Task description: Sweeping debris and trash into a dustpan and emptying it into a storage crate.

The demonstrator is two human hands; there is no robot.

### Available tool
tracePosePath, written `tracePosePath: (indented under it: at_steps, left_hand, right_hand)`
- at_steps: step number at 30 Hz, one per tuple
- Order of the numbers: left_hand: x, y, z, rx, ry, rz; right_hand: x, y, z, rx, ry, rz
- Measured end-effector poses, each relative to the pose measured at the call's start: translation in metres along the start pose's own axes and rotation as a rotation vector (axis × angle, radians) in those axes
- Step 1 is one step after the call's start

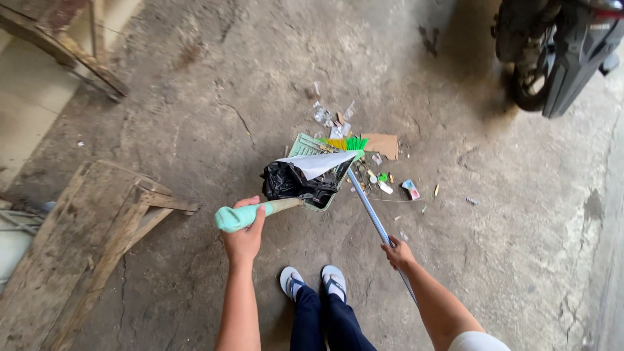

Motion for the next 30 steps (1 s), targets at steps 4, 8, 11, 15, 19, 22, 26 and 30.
tracePosePath:
  at_steps: [4,8,11,15,19,22,26,30]
  left_hand:
    - [-0.052,0.021,-0.047,0.079,0.098,-0.105]
    - [-0.098,0.049,-0.098,0.151,0.094,-0.186]
    - [-0.129,0.088,-0.134,0.162,0.114,-0.264]
    - [-0.178,0.146,-0.169,0.191,0.147,-0.435]
    - [-0.222,0.224,-0.183,0.133,0.092,-0.59]
    - [-0.251,0.295,-0.193,0.213,0.061,-0.68]
    - [-0.283,0.401,-0.187,0.22,0.011,-0.826]
    - [-0.306,0.52,-0.18,0.173,0.022,-0.967]
  right_hand:
    - [-0.017,0.03,0.037,-0.074,0.049,0.011]
    - [-0.02,0.039,0.085,-0.218,0.108,0.032]
    - [-0.003,0.052,0.119,-0.325,0.11,0.091]
    - [0.043,0.077,0.171,-0.432,-0.038,0.207]
    - [0.092,0.125,0.198,-0.494,-0.01,0.306]
    - [0.133,0.163,0.199,-0.483,0.086,0.373]
    - [0.202,0.22,0.18,-0.543,0.119,0.554]
    - [0.267,0.304,0.132,-0.523,0.248,0.652]
Point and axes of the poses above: each hand's wrist, its own y-axis away from the middle knuckle, its own x-axis out of the palm, z = x × y, the point moved 8 cm from there along -y, towards the middle knuckle, and after that the axes turned 2 degrees about z, right-handed, at the moved point
